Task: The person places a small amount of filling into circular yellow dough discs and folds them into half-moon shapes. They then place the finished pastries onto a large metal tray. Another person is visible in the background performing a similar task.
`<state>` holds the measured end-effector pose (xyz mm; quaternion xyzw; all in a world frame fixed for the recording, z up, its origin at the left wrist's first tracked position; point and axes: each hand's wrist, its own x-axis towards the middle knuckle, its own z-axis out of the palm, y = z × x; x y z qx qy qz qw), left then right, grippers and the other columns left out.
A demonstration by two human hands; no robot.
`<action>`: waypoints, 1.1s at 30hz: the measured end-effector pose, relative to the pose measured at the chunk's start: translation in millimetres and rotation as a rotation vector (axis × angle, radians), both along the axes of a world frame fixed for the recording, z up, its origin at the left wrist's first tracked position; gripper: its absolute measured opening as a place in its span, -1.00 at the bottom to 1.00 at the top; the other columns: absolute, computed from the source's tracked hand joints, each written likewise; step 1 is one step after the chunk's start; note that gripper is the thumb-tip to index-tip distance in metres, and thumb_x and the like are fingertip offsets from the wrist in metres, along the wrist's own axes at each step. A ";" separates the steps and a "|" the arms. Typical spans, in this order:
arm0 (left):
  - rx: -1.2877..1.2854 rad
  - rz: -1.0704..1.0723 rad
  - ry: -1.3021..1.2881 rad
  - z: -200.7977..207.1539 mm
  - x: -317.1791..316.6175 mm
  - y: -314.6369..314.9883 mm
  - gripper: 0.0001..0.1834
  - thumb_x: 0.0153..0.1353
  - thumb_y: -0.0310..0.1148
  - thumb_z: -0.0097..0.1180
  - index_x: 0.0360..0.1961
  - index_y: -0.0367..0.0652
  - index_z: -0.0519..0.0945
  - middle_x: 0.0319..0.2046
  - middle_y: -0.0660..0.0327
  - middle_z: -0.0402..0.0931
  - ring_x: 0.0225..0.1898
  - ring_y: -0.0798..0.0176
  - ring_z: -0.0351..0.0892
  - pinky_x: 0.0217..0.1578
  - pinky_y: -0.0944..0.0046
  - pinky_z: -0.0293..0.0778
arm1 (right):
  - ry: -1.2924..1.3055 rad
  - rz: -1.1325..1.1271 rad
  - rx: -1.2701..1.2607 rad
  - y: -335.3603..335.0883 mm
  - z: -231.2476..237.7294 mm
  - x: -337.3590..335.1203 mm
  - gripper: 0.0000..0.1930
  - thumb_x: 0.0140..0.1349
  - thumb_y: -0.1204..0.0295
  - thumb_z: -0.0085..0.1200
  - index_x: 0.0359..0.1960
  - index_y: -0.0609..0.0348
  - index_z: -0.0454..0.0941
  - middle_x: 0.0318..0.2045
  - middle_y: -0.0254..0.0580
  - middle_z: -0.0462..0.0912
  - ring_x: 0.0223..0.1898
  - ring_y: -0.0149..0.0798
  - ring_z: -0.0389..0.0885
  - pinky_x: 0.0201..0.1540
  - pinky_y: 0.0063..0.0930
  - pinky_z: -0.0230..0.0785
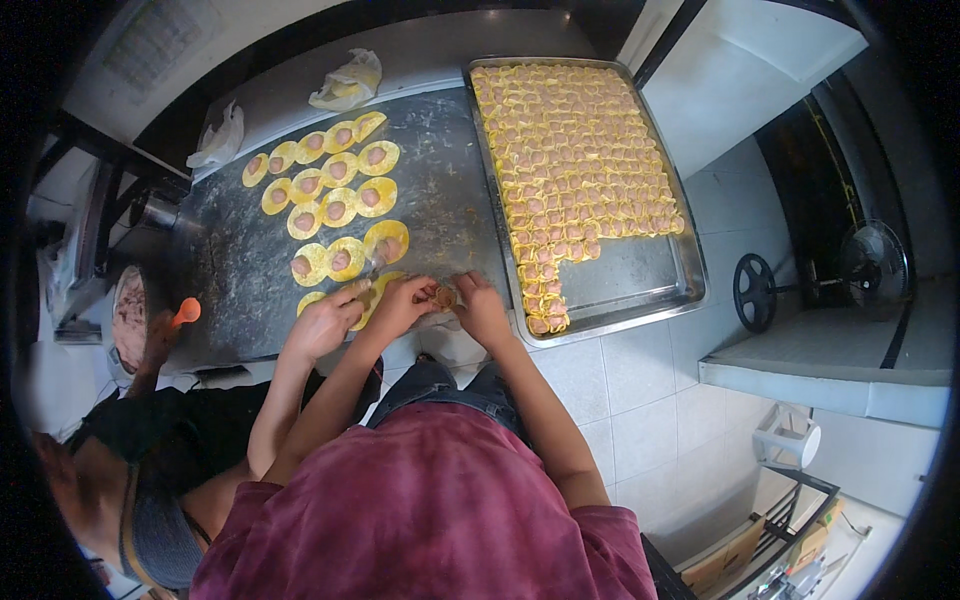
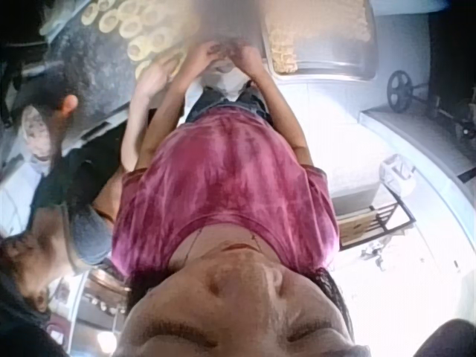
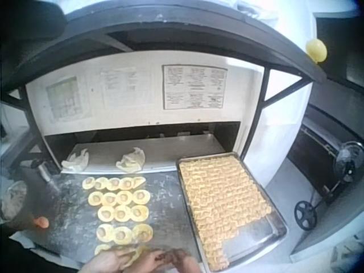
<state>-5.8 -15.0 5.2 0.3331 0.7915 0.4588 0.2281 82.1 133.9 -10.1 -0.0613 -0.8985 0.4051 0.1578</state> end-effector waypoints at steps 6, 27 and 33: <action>-0.110 -0.038 0.090 1.0 -0.5 1.2 -0.69 -0.19 -0.52 0.25 -0.34 -0.29 0.49 -0.40 0.00 0.47 -0.39 0.05 0.55 -0.36 0.20 0.44 | 0.046 0.049 -0.012 1.7 -2.4 -1.9 -0.73 -0.21 0.69 0.06 -0.36 0.24 0.54 -0.37 -0.10 0.54 -0.39 -0.02 0.55 -0.36 -0.32 0.43; -0.069 -0.028 0.195 3.8 3.1 6.5 -0.67 -0.13 -0.59 0.14 -0.24 -0.26 0.50 -0.41 0.00 0.54 -0.34 0.06 0.57 -0.32 0.22 0.47 | -0.076 -0.036 -0.013 -4.5 3.5 4.2 -0.66 -0.18 0.56 0.19 -0.26 0.23 0.51 -0.34 -0.07 0.51 -0.34 0.00 0.54 -0.33 -0.27 0.40; -0.010 -0.018 0.138 -4.0 3.2 5.2 -0.65 -0.13 -0.57 0.15 -0.22 -0.25 0.49 -0.38 -0.01 0.54 -0.32 0.05 0.57 -0.31 0.20 0.47 | -0.146 -0.083 0.049 -3.3 10.3 6.0 -0.73 -0.11 0.56 0.12 -0.27 0.22 0.52 -0.33 -0.01 0.51 -0.29 0.07 0.52 -0.27 -0.19 0.39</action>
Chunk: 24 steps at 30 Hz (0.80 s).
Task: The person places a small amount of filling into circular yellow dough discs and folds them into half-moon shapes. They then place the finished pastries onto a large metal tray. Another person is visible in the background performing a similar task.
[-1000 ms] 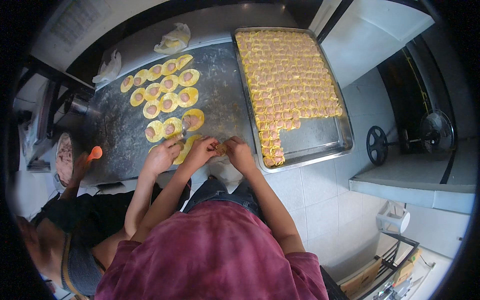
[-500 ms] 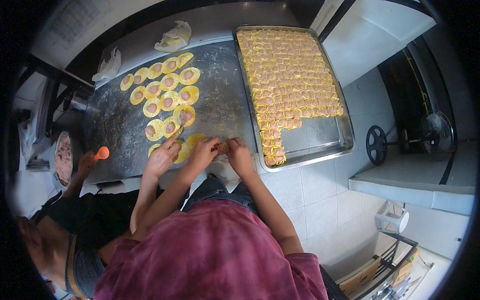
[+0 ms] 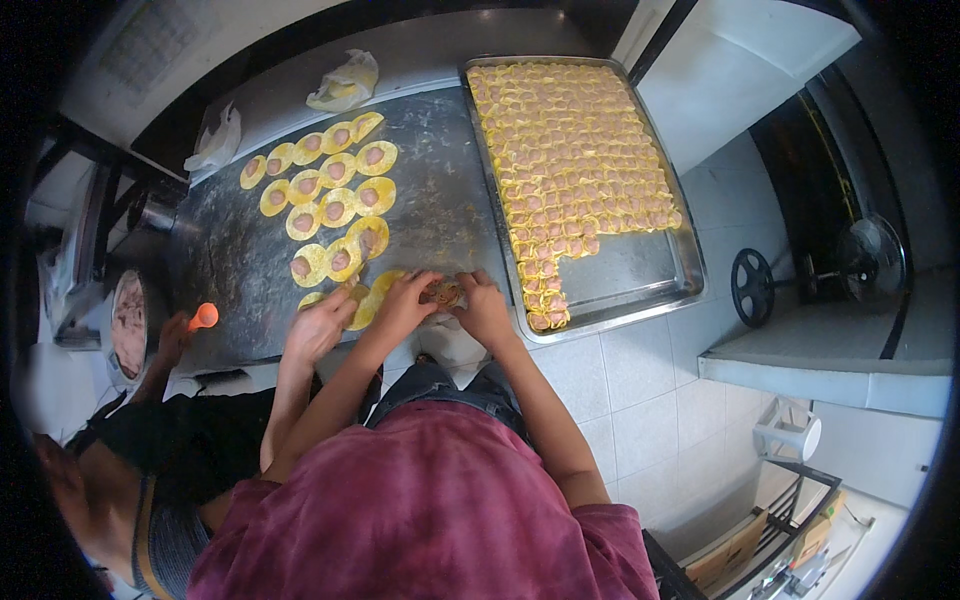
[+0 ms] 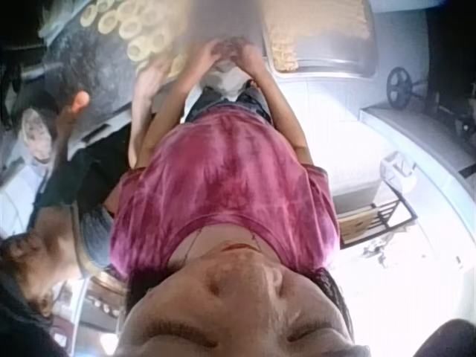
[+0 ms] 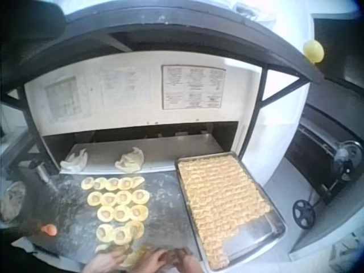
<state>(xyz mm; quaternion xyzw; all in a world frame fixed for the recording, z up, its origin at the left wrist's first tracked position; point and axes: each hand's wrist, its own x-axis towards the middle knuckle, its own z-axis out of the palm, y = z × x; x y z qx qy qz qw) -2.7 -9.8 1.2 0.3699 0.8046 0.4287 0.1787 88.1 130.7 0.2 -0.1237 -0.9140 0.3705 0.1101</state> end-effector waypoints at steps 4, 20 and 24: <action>-0.072 -0.039 0.186 4.5 -2.3 3.1 -0.67 -0.15 -0.55 0.18 -0.25 -0.26 0.49 -0.38 0.00 0.55 -0.31 0.07 0.58 -0.31 0.19 0.48 | -0.034 -0.006 0.008 -1.2 -10.1 -4.6 -0.69 -0.17 0.52 0.17 -0.28 0.18 0.53 -0.37 -0.04 0.53 -0.33 0.06 0.53 -0.29 -0.20 0.39; -0.090 0.122 0.114 -5.2 9.1 7.2 -0.76 -0.11 -0.54 0.16 -0.33 -0.18 0.47 -0.51 0.04 0.53 -0.40 -0.05 0.54 -0.41 0.06 0.43 | 0.035 -0.043 0.083 -15.5 -12.5 -5.9 -0.71 -0.17 0.55 0.14 -0.30 0.17 0.50 -0.37 -0.08 0.50 -0.37 0.06 0.53 -0.34 -0.19 0.41; -0.094 0.135 0.086 1.2 10.9 5.8 -0.75 -0.12 -0.56 0.16 -0.33 -0.19 0.48 -0.51 0.04 0.54 -0.40 -0.04 0.55 -0.40 0.08 0.45 | 0.092 -0.061 0.069 -13.9 -14.5 -5.8 -0.68 -0.21 0.54 0.18 -0.31 0.21 0.50 -0.36 -0.07 0.50 -0.39 0.03 0.53 -0.36 -0.23 0.42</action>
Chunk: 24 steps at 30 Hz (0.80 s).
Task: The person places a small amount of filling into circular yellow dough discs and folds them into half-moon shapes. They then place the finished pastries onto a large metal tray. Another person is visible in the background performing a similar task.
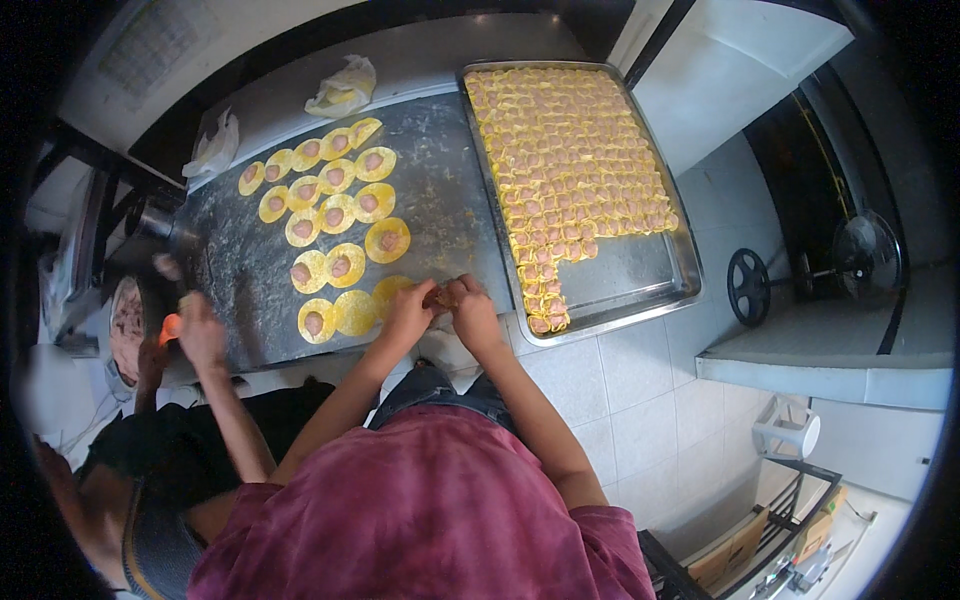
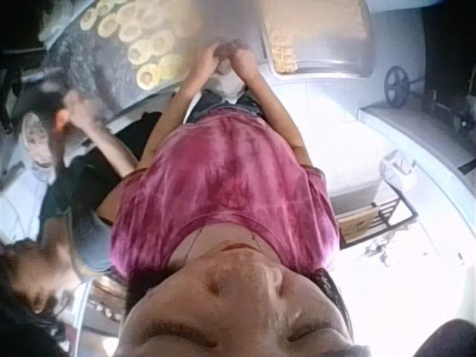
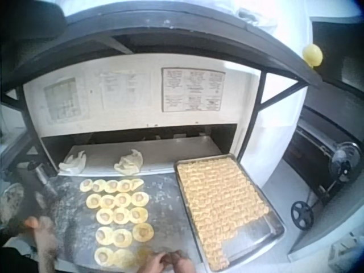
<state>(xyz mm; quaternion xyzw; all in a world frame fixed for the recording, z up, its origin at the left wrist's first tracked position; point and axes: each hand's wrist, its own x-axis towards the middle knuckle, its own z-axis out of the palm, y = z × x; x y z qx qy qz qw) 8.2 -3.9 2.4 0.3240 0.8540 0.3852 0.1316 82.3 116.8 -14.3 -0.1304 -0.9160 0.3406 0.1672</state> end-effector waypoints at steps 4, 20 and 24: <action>0.170 -0.017 0.020 -15.9 -4.2 -6.1 -0.69 -0.13 -0.61 0.13 -0.25 -0.22 0.50 -0.47 0.01 0.54 -0.38 -0.02 0.56 -0.35 0.13 0.47 | -0.037 -0.119 -0.110 -5.1 12.7 5.6 -0.65 -0.24 0.53 0.24 -0.29 0.23 0.51 -0.37 -0.06 0.50 -0.43 -0.04 0.55 -0.39 -0.31 0.43; 0.162 -0.008 -0.190 -10.2 -5.7 -9.5 -0.63 -0.11 -0.64 0.13 -0.18 -0.28 0.50 -0.36 0.03 0.56 -0.32 0.09 0.58 -0.30 0.25 0.50 | 0.009 -0.195 -0.043 -12.3 24.3 3.2 -0.75 -0.15 0.52 0.17 -0.35 0.21 0.52 -0.37 -0.08 0.53 -0.36 0.03 0.55 -0.34 -0.23 0.41; 0.137 -0.007 -0.219 0.7 -5.8 -12.2 -0.67 -0.03 -0.59 0.13 -0.16 -0.27 0.49 -0.35 0.06 0.56 -0.31 0.16 0.59 -0.31 0.30 0.50 | 0.000 -0.114 -0.059 -8.8 17.7 -1.0 -0.75 -0.15 0.49 0.21 -0.36 0.21 0.52 -0.38 -0.07 0.54 -0.35 0.02 0.54 -0.34 -0.27 0.42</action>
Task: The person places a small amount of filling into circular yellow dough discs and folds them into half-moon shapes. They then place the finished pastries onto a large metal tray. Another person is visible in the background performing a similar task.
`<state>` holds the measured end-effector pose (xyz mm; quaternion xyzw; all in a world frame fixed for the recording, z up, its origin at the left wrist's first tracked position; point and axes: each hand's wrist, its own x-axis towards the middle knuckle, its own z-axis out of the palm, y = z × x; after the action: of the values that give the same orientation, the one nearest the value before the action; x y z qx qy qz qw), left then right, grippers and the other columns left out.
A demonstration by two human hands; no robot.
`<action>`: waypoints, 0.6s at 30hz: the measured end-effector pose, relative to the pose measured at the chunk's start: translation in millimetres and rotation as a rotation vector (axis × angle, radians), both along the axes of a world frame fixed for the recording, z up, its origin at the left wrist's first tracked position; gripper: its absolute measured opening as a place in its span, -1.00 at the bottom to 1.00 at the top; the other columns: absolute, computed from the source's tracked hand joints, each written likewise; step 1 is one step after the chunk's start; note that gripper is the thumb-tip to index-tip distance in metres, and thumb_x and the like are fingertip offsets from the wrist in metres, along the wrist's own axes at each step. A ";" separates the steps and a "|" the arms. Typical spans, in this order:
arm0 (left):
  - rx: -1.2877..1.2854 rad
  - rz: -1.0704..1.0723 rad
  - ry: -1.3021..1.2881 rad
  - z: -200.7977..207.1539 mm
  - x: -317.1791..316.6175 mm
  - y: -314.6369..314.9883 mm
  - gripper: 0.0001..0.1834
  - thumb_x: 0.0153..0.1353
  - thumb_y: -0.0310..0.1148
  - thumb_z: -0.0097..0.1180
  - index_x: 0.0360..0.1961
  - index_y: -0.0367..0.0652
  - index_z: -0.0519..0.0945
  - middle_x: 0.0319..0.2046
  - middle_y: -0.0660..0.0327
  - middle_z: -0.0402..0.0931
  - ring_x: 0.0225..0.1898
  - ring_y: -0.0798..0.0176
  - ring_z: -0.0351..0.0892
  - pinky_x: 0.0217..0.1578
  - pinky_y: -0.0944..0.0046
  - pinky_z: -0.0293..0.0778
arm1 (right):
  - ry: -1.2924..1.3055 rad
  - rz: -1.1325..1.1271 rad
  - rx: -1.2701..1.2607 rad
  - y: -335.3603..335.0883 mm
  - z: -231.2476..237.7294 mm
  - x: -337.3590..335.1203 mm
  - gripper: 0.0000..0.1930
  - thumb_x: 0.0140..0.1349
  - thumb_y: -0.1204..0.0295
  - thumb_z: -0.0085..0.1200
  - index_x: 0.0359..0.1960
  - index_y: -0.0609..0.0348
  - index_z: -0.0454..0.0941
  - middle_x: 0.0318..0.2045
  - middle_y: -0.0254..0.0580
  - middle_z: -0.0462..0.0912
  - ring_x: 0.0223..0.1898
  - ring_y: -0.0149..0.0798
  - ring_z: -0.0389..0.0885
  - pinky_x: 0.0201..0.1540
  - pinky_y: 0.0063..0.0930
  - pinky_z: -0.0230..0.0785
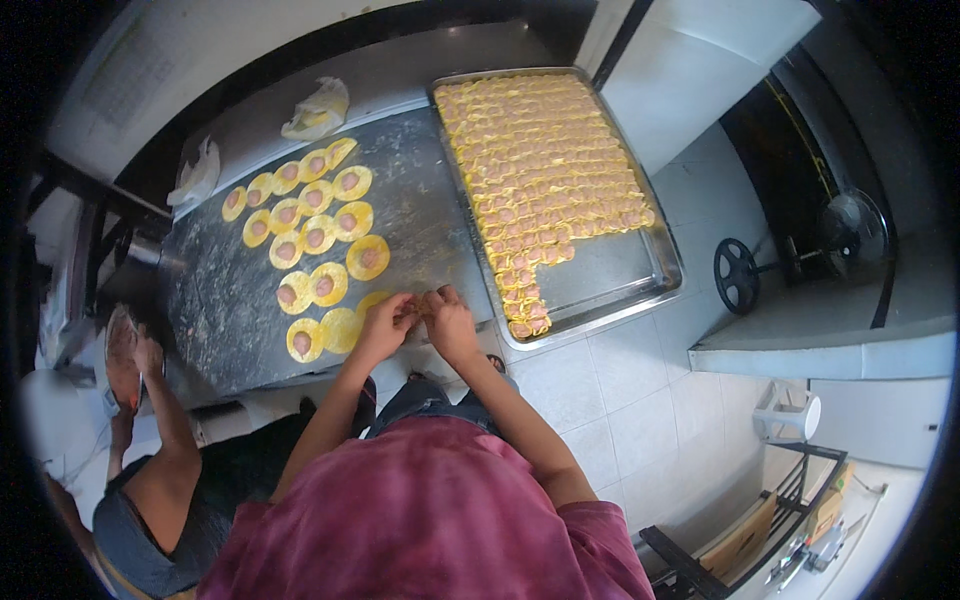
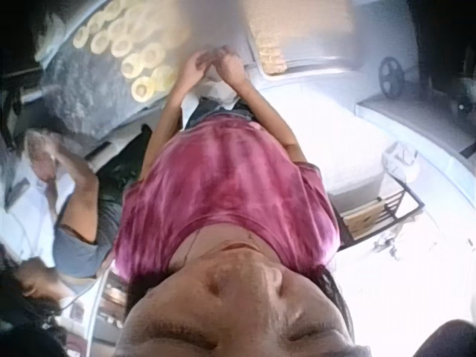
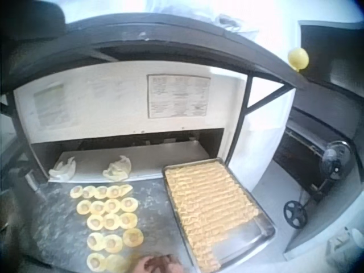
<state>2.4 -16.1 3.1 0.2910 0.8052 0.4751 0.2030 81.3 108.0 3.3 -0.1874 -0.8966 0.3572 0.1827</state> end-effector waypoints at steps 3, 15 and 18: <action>0.047 0.002 -0.093 29.0 -3.0 -4.1 -0.70 0.02 -0.56 0.11 -0.15 -0.25 0.49 -0.36 0.10 0.56 -0.30 0.22 0.59 -0.31 0.32 0.50 | 0.176 -0.025 -0.012 30.7 17.7 9.2 -0.78 -0.15 0.55 0.15 -0.37 0.20 0.51 -0.39 -0.04 0.53 -0.37 0.03 0.53 -0.35 -0.23 0.40; 0.041 0.451 -0.083 40.1 -70.0 -128.6 -0.73 0.11 -0.53 0.06 -0.11 -0.25 0.48 -0.26 0.25 0.51 -0.26 0.43 0.47 -0.25 0.42 0.40 | -0.050 -0.479 0.059 224.1 -18.6 54.9 -0.65 -0.22 0.61 0.18 -0.27 0.23 0.55 -0.31 0.00 0.58 -0.34 -0.05 0.59 -0.28 -0.33 0.44; 0.062 0.485 -0.067 45.0 -70.1 -138.8 -0.74 0.13 -0.51 0.05 -0.11 -0.24 0.48 -0.27 0.25 0.51 -0.28 0.42 0.47 -0.25 0.42 0.39 | -0.001 -0.494 0.050 228.1 -25.9 53.1 -0.63 -0.19 0.58 0.16 -0.22 0.21 0.55 -0.38 -0.03 0.62 -0.38 -0.15 0.64 -0.28 -0.41 0.46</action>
<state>-67.7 -154.9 48.2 0.0792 0.8294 0.5438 0.1005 134.4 336.1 -22.6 -0.3965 -0.8322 0.2794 0.2687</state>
